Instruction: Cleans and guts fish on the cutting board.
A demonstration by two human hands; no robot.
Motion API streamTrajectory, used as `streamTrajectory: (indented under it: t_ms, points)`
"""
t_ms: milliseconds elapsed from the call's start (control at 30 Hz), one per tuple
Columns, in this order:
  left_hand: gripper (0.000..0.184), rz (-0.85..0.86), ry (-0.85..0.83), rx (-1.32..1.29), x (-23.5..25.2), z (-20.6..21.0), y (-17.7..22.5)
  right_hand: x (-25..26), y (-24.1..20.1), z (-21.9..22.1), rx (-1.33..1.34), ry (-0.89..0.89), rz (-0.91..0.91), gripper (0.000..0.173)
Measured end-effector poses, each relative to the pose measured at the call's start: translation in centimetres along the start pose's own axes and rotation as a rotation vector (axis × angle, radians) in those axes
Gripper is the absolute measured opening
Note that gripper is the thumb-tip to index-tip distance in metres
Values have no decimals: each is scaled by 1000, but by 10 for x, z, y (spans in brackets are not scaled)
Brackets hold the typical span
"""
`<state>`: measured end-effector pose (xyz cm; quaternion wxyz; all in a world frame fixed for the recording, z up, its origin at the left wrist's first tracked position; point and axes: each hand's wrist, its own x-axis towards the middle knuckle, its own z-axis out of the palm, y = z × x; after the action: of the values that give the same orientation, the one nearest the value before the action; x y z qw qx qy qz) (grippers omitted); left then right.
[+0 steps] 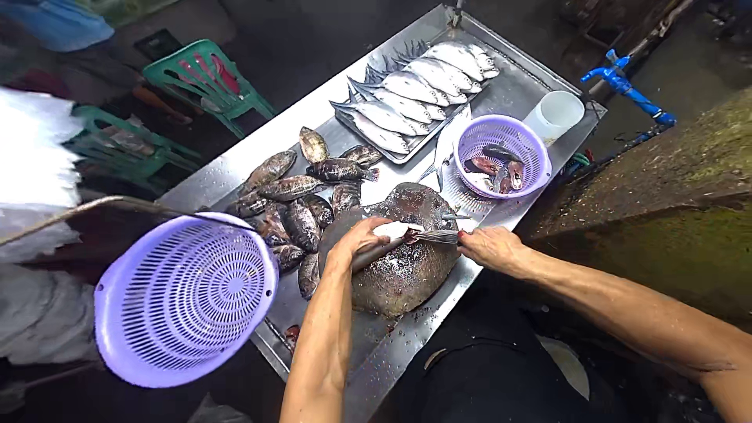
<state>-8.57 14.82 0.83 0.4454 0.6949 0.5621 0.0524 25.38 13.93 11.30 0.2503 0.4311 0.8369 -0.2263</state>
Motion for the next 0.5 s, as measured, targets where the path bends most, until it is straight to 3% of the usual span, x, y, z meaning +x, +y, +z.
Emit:
streamTrajectory:
  t_ms: [133, 333, 500]
  points:
    - [41, -30, -31, -39, 4, -6, -6, 0, 3, 24, 116, 32, 29, 49]
    - [39, -71, -32, -60, 9, -7, -9, -3, -30, 2, 137, -15, 140, 46]
    - [33, -84, -58, -177, 16, -14, -11, -3, -21, 23, 201, 18, 132, 48]
